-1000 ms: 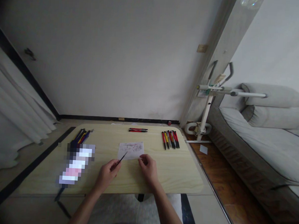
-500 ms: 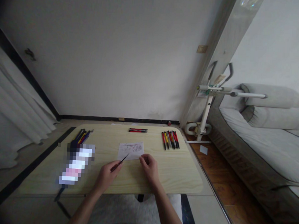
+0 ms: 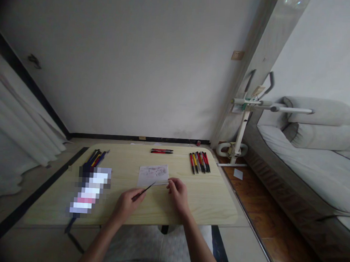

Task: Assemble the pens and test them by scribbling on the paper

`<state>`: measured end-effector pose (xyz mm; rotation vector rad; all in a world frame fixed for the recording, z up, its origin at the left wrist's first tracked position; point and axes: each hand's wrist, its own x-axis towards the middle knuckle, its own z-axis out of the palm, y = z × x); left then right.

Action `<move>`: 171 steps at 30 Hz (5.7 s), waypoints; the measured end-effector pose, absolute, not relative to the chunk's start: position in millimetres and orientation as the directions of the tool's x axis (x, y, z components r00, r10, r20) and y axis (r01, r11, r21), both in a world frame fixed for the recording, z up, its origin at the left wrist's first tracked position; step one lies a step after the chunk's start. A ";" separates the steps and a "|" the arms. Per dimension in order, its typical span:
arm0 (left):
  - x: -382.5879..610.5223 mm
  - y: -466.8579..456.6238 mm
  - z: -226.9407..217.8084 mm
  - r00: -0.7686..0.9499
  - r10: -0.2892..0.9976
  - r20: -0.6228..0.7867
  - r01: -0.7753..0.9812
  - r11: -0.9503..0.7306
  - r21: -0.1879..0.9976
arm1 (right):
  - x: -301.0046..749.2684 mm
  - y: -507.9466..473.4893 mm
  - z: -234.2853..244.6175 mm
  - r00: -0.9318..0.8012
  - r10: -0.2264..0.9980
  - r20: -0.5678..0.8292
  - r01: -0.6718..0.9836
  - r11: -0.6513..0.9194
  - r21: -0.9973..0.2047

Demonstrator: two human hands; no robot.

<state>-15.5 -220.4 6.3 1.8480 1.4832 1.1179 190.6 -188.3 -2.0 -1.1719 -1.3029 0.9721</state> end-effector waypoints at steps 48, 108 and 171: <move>-16.8 -222.1 0.7 0.251 0.903 0.348 0.667 -0.422 0.614 | 188.0 -192.3 0.9 0.044 0.981 0.191 0.131 0.184 -0.974; -23.7 -211.1 6.7 -0.223 0.966 -0.130 -0.443 0.019 0.897 | 169.0 -203.8 -2.8 -0.115 0.982 0.147 0.180 0.166 -0.970; -3.3 -215.6 -0.2 -0.251 0.965 -0.078 -0.126 0.048 0.991 | 174.9 -210.2 -5.0 -0.179 0.962 0.206 0.316 0.255 -0.914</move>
